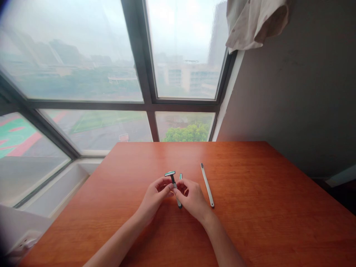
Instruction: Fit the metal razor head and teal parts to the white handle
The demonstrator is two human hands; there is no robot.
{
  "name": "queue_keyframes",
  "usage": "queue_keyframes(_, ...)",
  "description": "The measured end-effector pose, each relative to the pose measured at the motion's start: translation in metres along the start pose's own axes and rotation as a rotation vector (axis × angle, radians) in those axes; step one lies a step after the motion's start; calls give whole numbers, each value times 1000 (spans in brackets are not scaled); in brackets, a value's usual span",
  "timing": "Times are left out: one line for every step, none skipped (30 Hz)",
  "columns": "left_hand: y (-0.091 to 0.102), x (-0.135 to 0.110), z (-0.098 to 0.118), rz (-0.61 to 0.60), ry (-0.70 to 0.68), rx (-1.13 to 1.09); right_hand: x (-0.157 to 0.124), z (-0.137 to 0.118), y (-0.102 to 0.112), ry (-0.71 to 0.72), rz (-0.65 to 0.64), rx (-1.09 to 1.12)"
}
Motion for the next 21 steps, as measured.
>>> queue_keyframes(0, 0, 0, 1, 0, 15, 0, 0, 1, 3, 13, -13)
queue_keyframes(1, 0, 0, 1, 5, 32, 0, 1, 4, 3, 32, -29)
queue_keyframes(1, -1, 0, 2, 12, 50, 1, 2, 7, -3, 57, -49)
queue_keyframes(1, -1, -1, 2, 22, 67, 2, 4, 13, -12, 93, -76)
queue_keyframes(2, -1, -2, 3, 30, 82, 3, 6, 19, -27, 142, -111)
queue_keyframes(2, -1, -4, 2, 37, 94, 4, 9, 28, -47, 204, -159)
queue_keyframes(2, 0, -5, 2, 41, 103, 5, 13, 37, -64, 279, -224)
queue_keyframes(3, 0, -6, 2, 46, 110, 6, 16, 46, -77, 359, -314)
queue_keyframes(3, 0, -7, 2, 49, 114, 6, 19, 54, -82, 430, -408)
queue_keyframes(3, 1, -9, -2, 50, 118, 7, 21, 60, -72, 468, -486)
queue_keyframes(4, 1, -9, -7, 49, 121, 8, 24, 64, -82, 490, -545)
queue_keyframes(4, 1, -10, -13, 48, 122, 9, 27, 67, -108, 493, -591)
queue_keyframes(4, 1, -11, -17, 46, 122, 10, 30, 68, -139, 485, -631)
queue_keyframes(4, 2, -11, -22, 44, 121, 11, 32, 69, -178, 472, -672)
queue_keyframes(4, 2, -11, -26, 42, 119, 12, 33, 69, -217, 455, -716)
queue_keyframes(4, 2, -11, -30, 40, 117, 13, 34, 68, -252, 436, -768)
queue_keyframes(4, 2, -11, -33, 37, 117, 14, 34, 67, -283, 416, -825)
queue_keyframes(4, 2, -11, -38, 34, 118, 14, 33, 65, -312, 395, -884)
queue_keyframes(4, 2, -12, -44, 32, 121, 15, 32, 64, -337, 375, -940)
queue_keyframes(4, 2, -12, -47, 30, 123, 15, 31, 62, -360, 357, -989)
queue_keyframes(4, 2, -12, -50, 31, 126, 16, 31, 61, -380, 343, -1030)
Point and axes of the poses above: each hand's wrist, its own x-axis towards the middle knuckle, its own y-axis out of the back of the hand, z = x × y, the point moved 5 cm from there along x, towards the middle knuckle, and after that the axes turned 8 degrees about -y, right-handed, at the moved point
